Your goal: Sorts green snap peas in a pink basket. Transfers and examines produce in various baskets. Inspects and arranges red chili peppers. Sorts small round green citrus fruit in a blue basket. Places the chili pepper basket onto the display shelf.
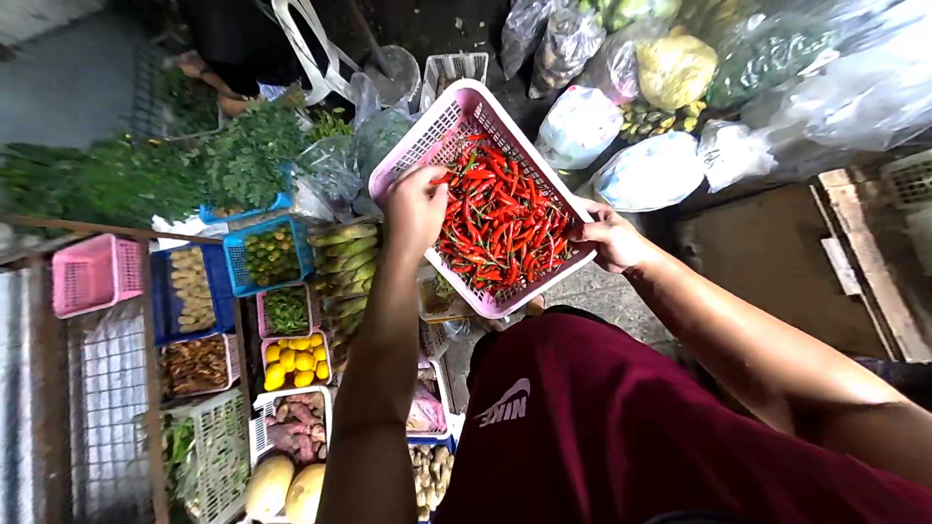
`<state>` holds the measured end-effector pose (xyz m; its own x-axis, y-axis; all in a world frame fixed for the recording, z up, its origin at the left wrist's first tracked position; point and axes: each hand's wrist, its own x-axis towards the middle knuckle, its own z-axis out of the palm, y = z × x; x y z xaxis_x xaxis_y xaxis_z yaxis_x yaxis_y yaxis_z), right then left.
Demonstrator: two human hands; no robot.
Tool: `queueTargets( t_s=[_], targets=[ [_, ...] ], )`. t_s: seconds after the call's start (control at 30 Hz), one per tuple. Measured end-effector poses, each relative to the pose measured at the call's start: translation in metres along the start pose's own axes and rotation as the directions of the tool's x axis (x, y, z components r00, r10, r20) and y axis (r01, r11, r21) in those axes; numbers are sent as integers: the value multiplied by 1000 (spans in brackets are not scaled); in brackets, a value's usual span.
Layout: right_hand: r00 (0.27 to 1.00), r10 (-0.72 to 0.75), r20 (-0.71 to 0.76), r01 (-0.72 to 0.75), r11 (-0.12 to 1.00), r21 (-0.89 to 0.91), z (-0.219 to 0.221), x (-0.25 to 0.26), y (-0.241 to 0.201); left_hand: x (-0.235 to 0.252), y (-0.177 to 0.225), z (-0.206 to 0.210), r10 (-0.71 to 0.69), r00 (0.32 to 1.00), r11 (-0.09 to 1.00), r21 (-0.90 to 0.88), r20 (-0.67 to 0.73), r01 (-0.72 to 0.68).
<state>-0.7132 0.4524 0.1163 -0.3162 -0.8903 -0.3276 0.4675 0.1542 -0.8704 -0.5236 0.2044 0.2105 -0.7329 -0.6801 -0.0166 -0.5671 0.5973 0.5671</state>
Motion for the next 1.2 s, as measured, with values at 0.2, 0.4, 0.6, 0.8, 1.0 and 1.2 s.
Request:
queueTargets(
  t_s=[0.2, 0.4, 0.6, 0.8, 1.0, 1.2],
  targets=[
    [998, -20, -54, 23, 999, 49, 36, -18, 30, 34, -18, 0, 2, 947, 976, 208, 322, -73],
    [986, 20, -164, 8, 987, 163, 67, -37, 61, -23, -25, -70, 142, 986, 978, -139, -87, -153],
    [954, 19, -298, 40, 981, 191, 81, -59, 66, -105, -101, -28, -203, 836, 855, -508, -509, -102],
    [936, 9, -352, 83, 966, 247, 92, -68, 74, -141, -131, 46, -334, 939, 726, -611, 86, 315],
    [972, 14, -234, 51, 962, 267, 126, -68, 90, -164, -112, 40, -212, 914, 233, -890, 346, 391],
    [974, -54, -220, 45, 998, -46, 69, -45, 42, -115, -149, -39, 18, 874, 576, -719, 486, 388]
  ],
)
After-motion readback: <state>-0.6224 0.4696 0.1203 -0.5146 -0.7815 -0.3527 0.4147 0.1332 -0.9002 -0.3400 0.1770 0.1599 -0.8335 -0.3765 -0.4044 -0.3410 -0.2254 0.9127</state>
